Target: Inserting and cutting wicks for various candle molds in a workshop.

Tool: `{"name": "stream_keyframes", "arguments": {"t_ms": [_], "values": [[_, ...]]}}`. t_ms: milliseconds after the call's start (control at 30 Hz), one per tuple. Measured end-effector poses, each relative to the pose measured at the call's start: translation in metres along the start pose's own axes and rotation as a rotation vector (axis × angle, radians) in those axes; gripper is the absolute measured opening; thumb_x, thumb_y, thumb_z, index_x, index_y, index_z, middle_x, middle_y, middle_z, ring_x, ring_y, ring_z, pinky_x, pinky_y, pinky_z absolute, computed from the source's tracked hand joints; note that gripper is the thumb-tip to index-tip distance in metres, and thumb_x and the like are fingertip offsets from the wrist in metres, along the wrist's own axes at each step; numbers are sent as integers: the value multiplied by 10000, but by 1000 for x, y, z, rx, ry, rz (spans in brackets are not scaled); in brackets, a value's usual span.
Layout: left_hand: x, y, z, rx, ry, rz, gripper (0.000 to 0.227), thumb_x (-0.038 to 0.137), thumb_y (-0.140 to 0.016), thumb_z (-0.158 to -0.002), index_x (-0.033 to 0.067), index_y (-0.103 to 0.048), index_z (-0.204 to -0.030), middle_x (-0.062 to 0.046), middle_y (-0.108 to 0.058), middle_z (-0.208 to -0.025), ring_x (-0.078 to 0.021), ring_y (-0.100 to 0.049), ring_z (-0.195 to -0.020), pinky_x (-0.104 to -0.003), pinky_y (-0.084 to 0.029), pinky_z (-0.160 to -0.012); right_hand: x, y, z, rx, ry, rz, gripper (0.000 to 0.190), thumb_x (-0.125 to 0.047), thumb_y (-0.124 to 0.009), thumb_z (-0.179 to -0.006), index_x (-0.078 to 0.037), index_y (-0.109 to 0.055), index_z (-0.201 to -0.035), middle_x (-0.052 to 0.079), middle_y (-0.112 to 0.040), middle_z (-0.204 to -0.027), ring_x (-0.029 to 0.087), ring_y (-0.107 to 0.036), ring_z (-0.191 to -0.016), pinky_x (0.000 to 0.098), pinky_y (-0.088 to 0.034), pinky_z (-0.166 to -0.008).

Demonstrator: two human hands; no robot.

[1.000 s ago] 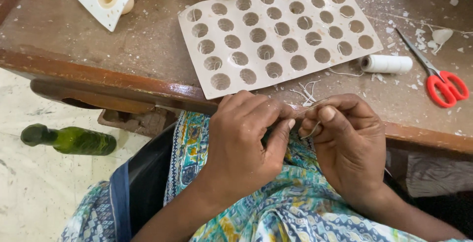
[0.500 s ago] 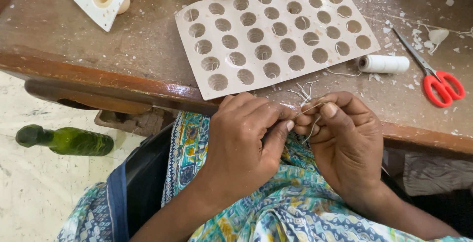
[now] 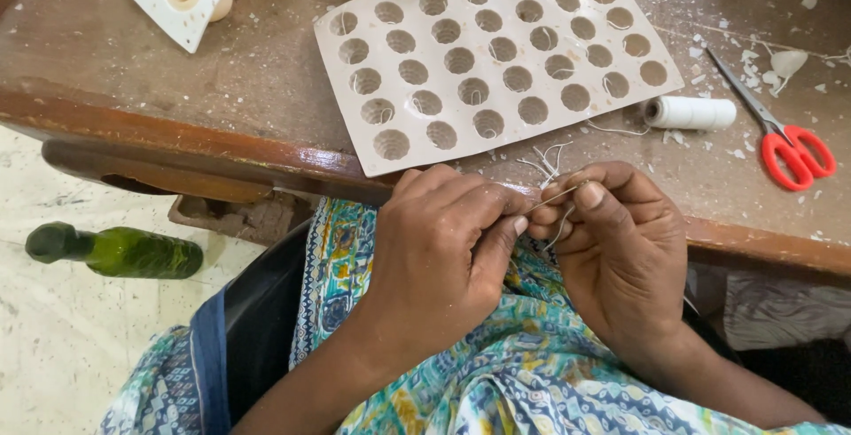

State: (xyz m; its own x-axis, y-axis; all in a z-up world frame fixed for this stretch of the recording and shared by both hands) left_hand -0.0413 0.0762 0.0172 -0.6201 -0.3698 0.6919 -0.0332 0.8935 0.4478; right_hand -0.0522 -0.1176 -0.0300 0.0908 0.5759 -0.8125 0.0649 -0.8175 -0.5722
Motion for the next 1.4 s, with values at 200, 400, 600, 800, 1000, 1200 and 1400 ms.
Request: {"name": "stream_keyframes", "arguments": {"t_ms": [200, 400, 600, 800, 1000, 1200, 1400], "values": [[0, 0, 0, -8, 6, -4, 100, 70, -725, -867, 63, -723, -967, -69, -717, -872, -277, -655, -853, -421, -470, -836, 0, 1, 0, -15, 2, -6, 122, -56, -624, -1101, 45, -632, -1168, 197, -705, -1100, 263, -715, -998, 385, -601, -913], [0, 0, -1, -12, 6, -7, 102, 70, -725, -863, 62, -723, -965, -73, -712, -861, -281, -646, -838, -423, -462, -819, 2, 4, 0, 3, 3, -7, 135, -69, -650, -1085, 37, -644, -1169, 186, -708, -1095, 258, -715, -984, 383, -602, -897], [-1, 0, 0, -20, -9, -15, 86, 74, -726, -870, 61, -725, -955, -77, -707, -853, -282, -640, -832, -427, -459, -819, 3, 5, 0, -15, 9, -11, 135, -66, -656, -1076, 35, -657, -1166, 189, -717, -1094, 255, -718, -974, 371, -603, -891], [3, 8, -3, -69, -52, -93, 112, 131, -733, -886, 66, -716, -975, -70, -712, -886, -279, -652, -873, -445, -441, -841, 5, 6, 1, -68, 19, -22, 138, -52, -635, -1096, 49, -656, -1188, 190, -711, -1104, 247, -714, -1011, 356, -598, -910], [9, 15, -1, -15, -126, -179, 191, 223, -743, -962, 91, -717, -1097, -31, -703, -964, -250, -639, -943, -433, -434, -892, 6, 4, 7, -154, -48, 114, 153, -48, -631, -1079, 75, -653, -1167, 175, -716, -1123, 211, -688, -1038, 340, -579, -934], [4, 17, -1, -59, -216, -223, 185, 183, -772, -920, 122, -722, -1087, 10, -685, -995, -214, -646, -996, -413, -438, -914, 10, 8, 6, -165, -132, 244, 154, -41, -647, -1026, 77, -645, -1125, 134, -705, -1055, 192, -687, -967, 343, -596, -848], [0, 4, 0, -73, -306, -323, 262, 203, -797, -874, 81, -704, -1086, 5, -672, -994, -227, -626, -1016, -437, -423, -907, 13, 16, 5, -155, -197, 267, 148, -19, -634, -1031, 87, -651, -1133, 119, -695, -1032, 171, -672, -947, 316, -572, -838]]}}
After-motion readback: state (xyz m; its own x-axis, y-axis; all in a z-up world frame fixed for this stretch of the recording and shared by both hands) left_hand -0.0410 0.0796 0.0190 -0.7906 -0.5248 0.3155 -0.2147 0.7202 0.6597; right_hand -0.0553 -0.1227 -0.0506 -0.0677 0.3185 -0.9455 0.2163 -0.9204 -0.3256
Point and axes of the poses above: each hand's wrist, its own z-axis away from the middle knuckle, its own y-axis out of the back of the hand, x = y × z, the point moved 2 cm from there along -z, towards the middle knuckle
